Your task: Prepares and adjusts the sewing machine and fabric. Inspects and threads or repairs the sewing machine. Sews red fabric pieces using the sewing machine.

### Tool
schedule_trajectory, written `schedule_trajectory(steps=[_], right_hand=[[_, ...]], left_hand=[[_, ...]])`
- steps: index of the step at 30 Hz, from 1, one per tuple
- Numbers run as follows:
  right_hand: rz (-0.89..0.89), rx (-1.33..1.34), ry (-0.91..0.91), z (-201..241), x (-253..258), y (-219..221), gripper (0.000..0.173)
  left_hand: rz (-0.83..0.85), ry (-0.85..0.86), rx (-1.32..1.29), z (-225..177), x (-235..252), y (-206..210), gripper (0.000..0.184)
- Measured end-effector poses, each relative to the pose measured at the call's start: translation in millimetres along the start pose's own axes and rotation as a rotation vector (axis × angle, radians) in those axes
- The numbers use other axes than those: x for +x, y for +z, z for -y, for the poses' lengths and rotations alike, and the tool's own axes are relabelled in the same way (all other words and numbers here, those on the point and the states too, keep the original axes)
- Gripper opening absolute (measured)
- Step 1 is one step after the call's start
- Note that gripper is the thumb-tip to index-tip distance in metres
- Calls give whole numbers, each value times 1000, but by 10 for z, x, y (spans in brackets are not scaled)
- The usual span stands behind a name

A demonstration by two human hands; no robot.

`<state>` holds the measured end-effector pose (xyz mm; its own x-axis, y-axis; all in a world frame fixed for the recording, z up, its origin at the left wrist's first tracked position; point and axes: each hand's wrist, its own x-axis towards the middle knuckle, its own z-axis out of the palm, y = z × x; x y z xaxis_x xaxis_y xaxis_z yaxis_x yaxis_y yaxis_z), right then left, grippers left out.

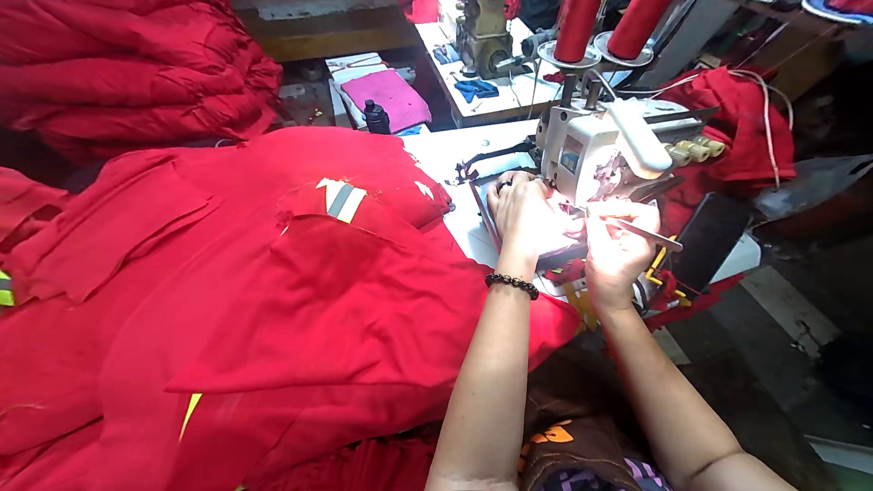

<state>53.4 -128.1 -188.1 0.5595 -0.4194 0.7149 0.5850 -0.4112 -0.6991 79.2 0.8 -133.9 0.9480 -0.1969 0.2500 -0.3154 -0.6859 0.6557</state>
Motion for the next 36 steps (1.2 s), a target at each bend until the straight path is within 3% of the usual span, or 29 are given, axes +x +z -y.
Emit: schedule_trajectory(steps=[13, 23, 29, 36], right_hand=[[19, 2, 28, 25, 18, 8, 26], [20, -11, 37, 34, 22, -21, 25], [5, 2, 26, 14, 15, -13, 26], [1, -14, -1, 0, 13, -5, 25]], left_hand=[[-11, 7, 24, -1, 14, 21, 11], [0, 11, 62, -1, 26, 33, 21], [-8, 29, 33, 6, -3, 25, 13], [33, -7, 21, -13, 48, 5, 16]])
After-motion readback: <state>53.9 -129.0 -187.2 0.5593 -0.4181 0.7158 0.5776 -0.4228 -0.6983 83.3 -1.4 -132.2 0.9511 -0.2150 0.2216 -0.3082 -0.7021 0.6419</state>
